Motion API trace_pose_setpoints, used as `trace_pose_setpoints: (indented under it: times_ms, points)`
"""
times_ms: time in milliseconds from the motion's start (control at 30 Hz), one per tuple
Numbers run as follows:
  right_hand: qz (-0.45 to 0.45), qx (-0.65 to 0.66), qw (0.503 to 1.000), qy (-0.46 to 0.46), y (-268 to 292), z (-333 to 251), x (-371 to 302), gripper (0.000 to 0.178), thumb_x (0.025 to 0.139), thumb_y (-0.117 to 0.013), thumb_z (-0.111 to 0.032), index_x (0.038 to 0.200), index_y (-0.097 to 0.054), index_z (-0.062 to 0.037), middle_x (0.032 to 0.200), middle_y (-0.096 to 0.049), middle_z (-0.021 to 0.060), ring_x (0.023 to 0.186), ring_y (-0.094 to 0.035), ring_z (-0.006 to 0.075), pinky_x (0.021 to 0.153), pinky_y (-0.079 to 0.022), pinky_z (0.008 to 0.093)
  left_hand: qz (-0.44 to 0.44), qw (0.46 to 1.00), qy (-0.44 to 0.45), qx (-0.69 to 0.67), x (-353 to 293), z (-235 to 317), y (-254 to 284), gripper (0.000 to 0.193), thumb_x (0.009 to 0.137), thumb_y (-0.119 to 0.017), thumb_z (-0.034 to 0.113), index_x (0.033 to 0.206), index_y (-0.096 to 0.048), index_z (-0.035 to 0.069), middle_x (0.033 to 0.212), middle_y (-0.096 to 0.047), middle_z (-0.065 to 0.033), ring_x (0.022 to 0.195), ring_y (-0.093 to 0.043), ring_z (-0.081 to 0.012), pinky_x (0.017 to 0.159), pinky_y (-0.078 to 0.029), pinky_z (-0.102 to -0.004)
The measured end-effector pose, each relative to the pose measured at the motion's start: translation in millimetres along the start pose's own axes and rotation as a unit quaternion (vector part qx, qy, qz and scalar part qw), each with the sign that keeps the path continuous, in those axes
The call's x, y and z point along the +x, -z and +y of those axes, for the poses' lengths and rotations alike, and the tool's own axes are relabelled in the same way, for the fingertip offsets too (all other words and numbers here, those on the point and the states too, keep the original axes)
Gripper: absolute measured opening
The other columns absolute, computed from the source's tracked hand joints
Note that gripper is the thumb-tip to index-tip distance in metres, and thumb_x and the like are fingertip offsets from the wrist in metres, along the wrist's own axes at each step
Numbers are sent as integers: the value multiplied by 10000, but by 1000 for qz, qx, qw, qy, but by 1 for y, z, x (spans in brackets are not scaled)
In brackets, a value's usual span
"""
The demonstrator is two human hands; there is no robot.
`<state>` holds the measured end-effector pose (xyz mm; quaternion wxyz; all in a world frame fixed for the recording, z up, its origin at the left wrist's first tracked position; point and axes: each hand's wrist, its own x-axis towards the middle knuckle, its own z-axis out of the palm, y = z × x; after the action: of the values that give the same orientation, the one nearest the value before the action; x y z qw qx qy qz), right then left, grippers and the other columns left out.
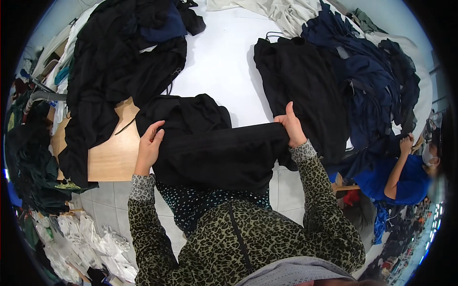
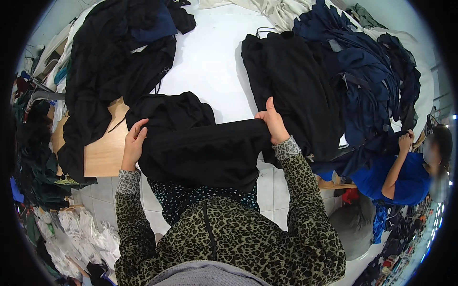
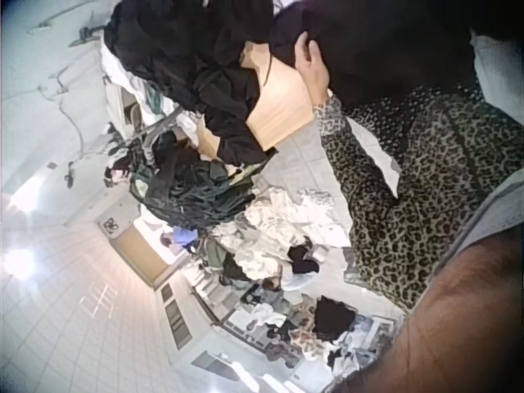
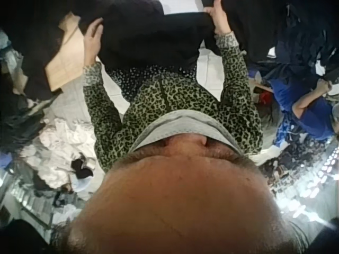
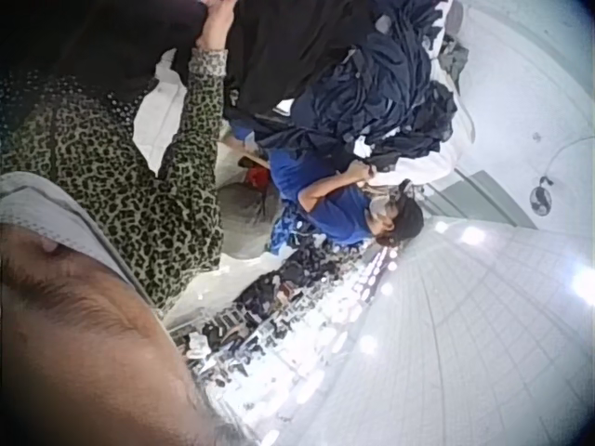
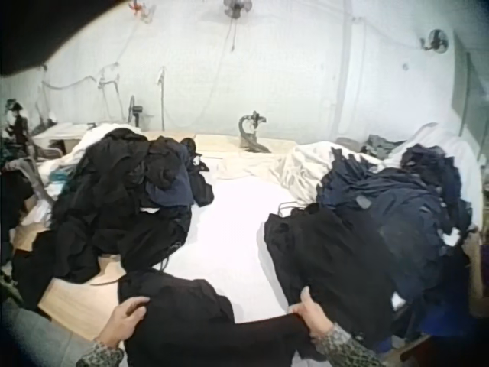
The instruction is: Trimming loose threads from pieces of black fabric using small nippers in a textile workshop.
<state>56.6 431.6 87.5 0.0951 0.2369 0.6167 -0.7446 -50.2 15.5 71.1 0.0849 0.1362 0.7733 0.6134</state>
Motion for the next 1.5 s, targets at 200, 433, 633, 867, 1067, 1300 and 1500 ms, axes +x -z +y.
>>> trace_pose_setpoints:
  times_ms: [200, 433, 633, 867, 1067, 1300, 1500]
  points:
    - [41, -21, 999, 24, -29, 8, -10, 800, 932, -200, -671, 583, -556, -46, 498, -461, -24, 492, -430, 79, 512, -344, 203, -40, 980, -5, 197, 9, 16, -24, 277, 915, -580, 161, 1142, -592, 3, 863, -665, -120, 721, -609, -173, 701, -458, -253]
    - [-27, -119, 978, 169, -106, 9, -26, 702, 1006, -283, -487, 667, -596, 42, 616, -549, 12, 650, -498, 117, 668, -397, 268, -147, 985, -89, -2, -11, 81, -131, 280, 925, -546, 133, 1181, -592, 28, 1030, -665, -109, 974, -610, -196, 851, -461, -283]
    - [-169, -128, 945, 248, -118, 5, -37, 537, 1003, -392, -377, 796, -617, 65, 702, -615, 62, 693, -537, 109, 681, -433, 261, -90, 952, 42, -290, -39, 89, -130, 201, 973, -508, 168, 1064, -595, 13, 939, -628, -13, 832, -560, -77, 760, -442, -211]
    - [-397, -243, 859, 212, -68, -16, -20, 377, 985, -390, -224, 903, -621, 62, 803, -666, 113, 750, -578, 172, 752, -458, 298, 0, 881, -145, -450, -60, 148, -28, 435, 937, -556, 270, 1163, -439, -82, 549, -471, -27, 486, -470, -173, 498, -411, -332]
    - [-160, -224, 944, 183, -10, -30, -15, 631, 1031, -205, -413, 923, -637, 35, 878, -647, 74, 844, -579, 166, 820, -440, 282, 98, 950, -95, -282, -44, 101, 40, 338, 975, -473, 169, 1199, -465, -83, 558, -359, 31, 510, -376, -73, 509, -338, -237]
    - [-75, -128, 980, 129, -10, -27, -10, 845, 884, -130, -738, 597, -518, -44, 524, -433, -50, 487, -361, 52, 474, -269, 200, 56, 997, -36, -28, -42, 23, 55, 204, 962, -525, 160, 1073, -608, 10, 668, -449, 81, 596, -364, -8, 538, -283, -174]
    - [-50, -102, 988, 101, -4, -19, -3, 851, 875, -129, -748, 590, -516, -45, 522, -445, -45, 489, -379, 58, 484, -279, 197, 69, 997, -40, 16, -27, -4, 50, 155, 957, -539, 138, 1006, -611, 10, 714, -468, 81, 640, -376, -9, 561, -288, -171]
